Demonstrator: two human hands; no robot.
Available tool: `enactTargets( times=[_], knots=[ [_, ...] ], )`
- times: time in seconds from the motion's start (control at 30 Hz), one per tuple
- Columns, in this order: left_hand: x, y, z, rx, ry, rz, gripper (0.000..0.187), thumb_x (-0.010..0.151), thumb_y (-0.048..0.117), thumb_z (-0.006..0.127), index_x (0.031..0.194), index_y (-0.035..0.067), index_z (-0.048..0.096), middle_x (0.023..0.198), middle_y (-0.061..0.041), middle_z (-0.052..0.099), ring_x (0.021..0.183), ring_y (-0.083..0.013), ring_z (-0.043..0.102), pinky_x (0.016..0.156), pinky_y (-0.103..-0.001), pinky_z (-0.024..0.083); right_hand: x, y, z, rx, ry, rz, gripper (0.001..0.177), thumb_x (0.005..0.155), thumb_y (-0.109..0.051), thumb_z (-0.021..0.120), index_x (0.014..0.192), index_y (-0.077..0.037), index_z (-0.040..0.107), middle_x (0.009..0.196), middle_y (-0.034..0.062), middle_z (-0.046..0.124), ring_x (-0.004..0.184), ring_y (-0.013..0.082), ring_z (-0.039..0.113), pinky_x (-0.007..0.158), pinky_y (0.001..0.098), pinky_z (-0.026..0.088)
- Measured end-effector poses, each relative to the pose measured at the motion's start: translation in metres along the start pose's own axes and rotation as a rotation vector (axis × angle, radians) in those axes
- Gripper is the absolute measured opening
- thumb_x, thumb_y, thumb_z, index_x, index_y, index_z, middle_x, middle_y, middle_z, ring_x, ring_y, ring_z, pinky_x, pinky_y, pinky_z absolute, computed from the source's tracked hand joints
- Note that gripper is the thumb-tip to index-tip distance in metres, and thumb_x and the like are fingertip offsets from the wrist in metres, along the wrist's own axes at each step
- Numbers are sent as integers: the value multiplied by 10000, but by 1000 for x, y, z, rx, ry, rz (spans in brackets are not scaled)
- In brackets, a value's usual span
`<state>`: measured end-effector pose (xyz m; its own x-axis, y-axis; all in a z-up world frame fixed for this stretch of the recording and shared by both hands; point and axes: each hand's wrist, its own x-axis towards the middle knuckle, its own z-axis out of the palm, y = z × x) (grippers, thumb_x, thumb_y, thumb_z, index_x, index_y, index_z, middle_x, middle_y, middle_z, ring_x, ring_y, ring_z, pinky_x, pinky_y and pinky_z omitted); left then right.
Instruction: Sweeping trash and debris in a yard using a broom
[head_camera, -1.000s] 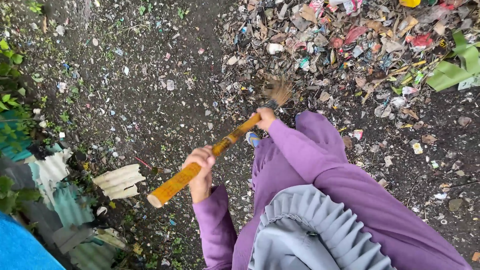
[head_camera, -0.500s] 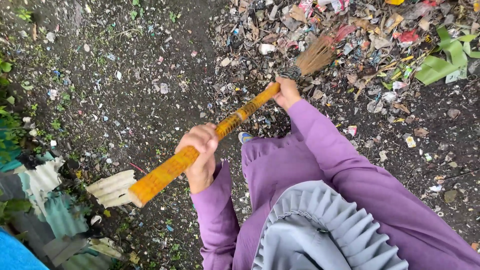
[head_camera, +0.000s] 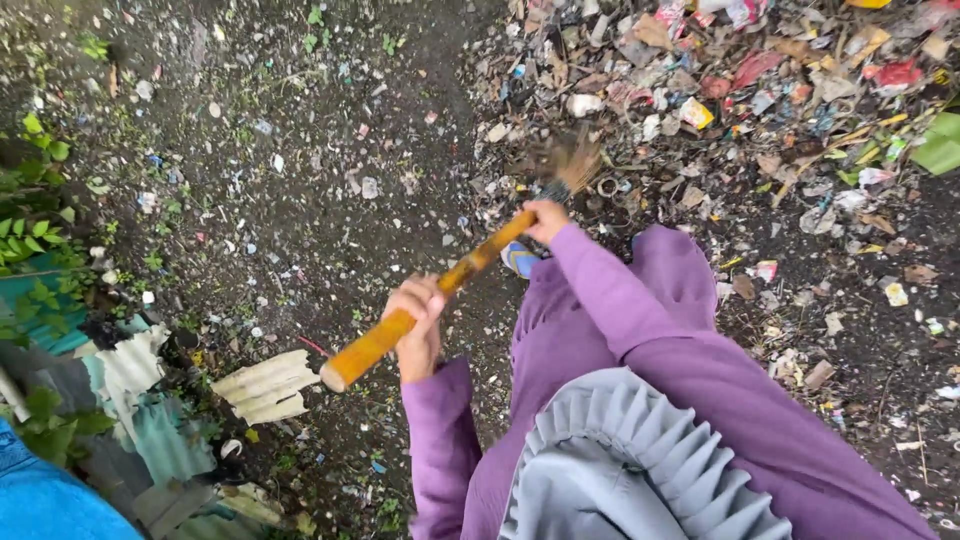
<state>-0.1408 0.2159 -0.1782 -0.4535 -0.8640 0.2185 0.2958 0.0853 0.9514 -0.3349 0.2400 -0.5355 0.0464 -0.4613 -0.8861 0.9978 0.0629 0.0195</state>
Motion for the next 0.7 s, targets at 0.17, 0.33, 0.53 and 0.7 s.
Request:
enactTargets(
  times=[0.17,0.33,0.53,0.7],
  knots=[
    [71,-10,6,-172,-237,-44,308,792,-85,786,690,112,572,702,-80,550,754,-246,636,1009,-523,447,24,-40,-4,266,40,-290,406,846,43,754,1118,-79,478,1134,170,469,918,323,660,784,588,635],
    [141,42,-5,-247,-326,-35,337,803,-79,769,719,134,523,692,-53,516,738,-226,613,1017,-500,444,-39,-69,65,343,-15,-507,387,882,-4,749,1099,-44,432,1061,153,464,804,280,665,721,483,648],
    [113,49,-75,-222,-240,33,334,842,-61,736,749,158,502,732,-35,541,783,-216,623,1046,-497,436,-65,-32,143,156,58,-510,306,962,-137,665,1164,-48,454,1080,130,462,890,244,659,810,443,618],
    [62,82,-119,11,-111,115,378,745,-83,819,636,142,535,671,-72,614,707,-258,635,976,-528,469,-3,106,225,41,-28,-276,231,897,-114,691,1056,-19,553,870,79,510,685,242,654,647,370,613]
  ],
)
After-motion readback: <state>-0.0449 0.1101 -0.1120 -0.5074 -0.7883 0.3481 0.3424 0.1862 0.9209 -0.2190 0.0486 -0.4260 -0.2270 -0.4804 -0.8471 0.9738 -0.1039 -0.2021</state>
